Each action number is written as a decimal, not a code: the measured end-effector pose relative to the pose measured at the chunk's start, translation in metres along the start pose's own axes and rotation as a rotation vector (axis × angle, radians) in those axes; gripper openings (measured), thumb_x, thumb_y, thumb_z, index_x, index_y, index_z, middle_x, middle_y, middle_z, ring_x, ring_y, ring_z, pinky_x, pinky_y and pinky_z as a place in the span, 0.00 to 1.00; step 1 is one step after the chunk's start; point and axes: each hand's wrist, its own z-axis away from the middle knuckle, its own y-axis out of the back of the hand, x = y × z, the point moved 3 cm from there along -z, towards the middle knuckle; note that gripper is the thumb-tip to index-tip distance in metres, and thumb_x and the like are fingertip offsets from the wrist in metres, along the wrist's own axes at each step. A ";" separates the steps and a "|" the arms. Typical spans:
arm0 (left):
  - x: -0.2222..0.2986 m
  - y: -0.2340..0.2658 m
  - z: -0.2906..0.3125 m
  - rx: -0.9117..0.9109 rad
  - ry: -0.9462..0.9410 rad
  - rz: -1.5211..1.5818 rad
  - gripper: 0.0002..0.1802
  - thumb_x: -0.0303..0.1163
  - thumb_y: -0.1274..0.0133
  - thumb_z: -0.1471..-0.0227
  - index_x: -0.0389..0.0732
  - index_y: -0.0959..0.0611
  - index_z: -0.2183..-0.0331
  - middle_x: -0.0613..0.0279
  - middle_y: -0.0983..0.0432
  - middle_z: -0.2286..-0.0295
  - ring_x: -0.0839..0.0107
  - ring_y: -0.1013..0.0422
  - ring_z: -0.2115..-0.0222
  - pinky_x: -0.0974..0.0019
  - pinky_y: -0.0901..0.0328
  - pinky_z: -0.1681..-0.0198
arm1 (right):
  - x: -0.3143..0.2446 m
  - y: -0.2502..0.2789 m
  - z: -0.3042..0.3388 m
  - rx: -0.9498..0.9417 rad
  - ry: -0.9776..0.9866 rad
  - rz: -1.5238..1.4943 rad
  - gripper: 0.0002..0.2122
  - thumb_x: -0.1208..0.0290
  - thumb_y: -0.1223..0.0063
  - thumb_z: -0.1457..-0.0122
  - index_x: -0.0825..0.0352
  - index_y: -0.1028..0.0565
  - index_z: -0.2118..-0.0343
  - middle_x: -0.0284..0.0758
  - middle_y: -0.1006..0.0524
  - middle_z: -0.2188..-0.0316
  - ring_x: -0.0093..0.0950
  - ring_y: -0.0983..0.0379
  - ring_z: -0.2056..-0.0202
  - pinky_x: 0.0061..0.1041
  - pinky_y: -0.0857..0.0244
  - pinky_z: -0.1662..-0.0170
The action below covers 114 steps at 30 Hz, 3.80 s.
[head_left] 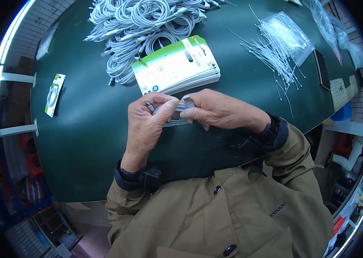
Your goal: The person packages USB cables by hand by placing a coiled cable onto a cardboard backing and securing it with a plastic tie. They repeat this process for multiple cables, threading the ties through the cards and pulling them tight before setting the finished products aside.
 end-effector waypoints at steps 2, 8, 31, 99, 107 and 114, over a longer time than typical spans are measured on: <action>0.000 0.001 0.000 -0.021 0.010 -0.051 0.10 0.30 0.38 0.44 0.32 0.13 0.65 0.64 0.19 0.73 0.84 0.30 0.75 0.77 0.36 0.72 | -0.002 0.000 0.001 -0.053 -0.005 -0.007 0.18 0.58 0.56 0.29 0.69 0.25 0.68 0.27 0.29 0.78 0.17 0.34 0.80 0.19 0.39 0.75; 0.008 -0.007 0.003 -0.267 0.099 -0.103 0.10 0.28 0.37 0.47 0.34 0.16 0.63 0.65 0.20 0.74 0.84 0.30 0.76 0.77 0.37 0.72 | -0.005 0.006 0.005 -0.272 -0.037 -0.060 0.16 0.61 0.53 0.31 0.71 0.22 0.67 0.30 0.24 0.77 0.18 0.31 0.79 0.20 0.37 0.77; 0.070 -0.063 0.039 0.108 -0.799 -0.948 0.46 0.26 0.34 0.53 0.34 0.37 0.36 0.48 0.30 0.48 0.62 0.28 0.58 0.66 0.32 0.69 | -0.024 0.028 0.016 0.144 0.162 -0.345 0.16 0.59 0.50 0.31 0.70 0.21 0.65 0.27 0.23 0.73 0.13 0.31 0.78 0.14 0.38 0.75; 0.102 -0.236 0.038 -1.190 -1.177 -0.743 0.08 0.25 0.44 0.40 0.37 0.15 0.58 0.46 0.22 0.64 0.51 0.25 0.64 0.57 0.30 0.60 | -0.029 -0.051 0.297 0.949 0.318 0.190 0.12 0.69 0.39 0.38 0.73 0.23 0.58 0.43 0.20 0.68 0.35 0.22 0.67 0.31 0.28 0.66; 0.092 -0.152 0.036 -0.967 -1.166 -0.702 0.05 0.23 0.43 0.42 0.34 0.16 0.62 0.46 0.22 0.68 0.56 0.24 0.69 0.62 0.30 0.65 | -0.022 -0.009 0.202 0.639 0.472 0.448 0.10 0.69 0.37 0.40 0.72 0.22 0.63 0.42 0.20 0.69 0.33 0.23 0.67 0.31 0.30 0.62; 0.066 -0.082 0.027 -0.691 -0.408 -0.831 0.07 0.19 0.42 0.44 0.32 0.17 0.62 0.46 0.21 0.69 0.57 0.25 0.68 0.63 0.31 0.65 | -0.033 -0.007 0.161 0.435 0.576 0.194 0.08 0.72 0.36 0.42 0.71 0.22 0.66 0.42 0.21 0.73 0.33 0.25 0.70 0.33 0.31 0.64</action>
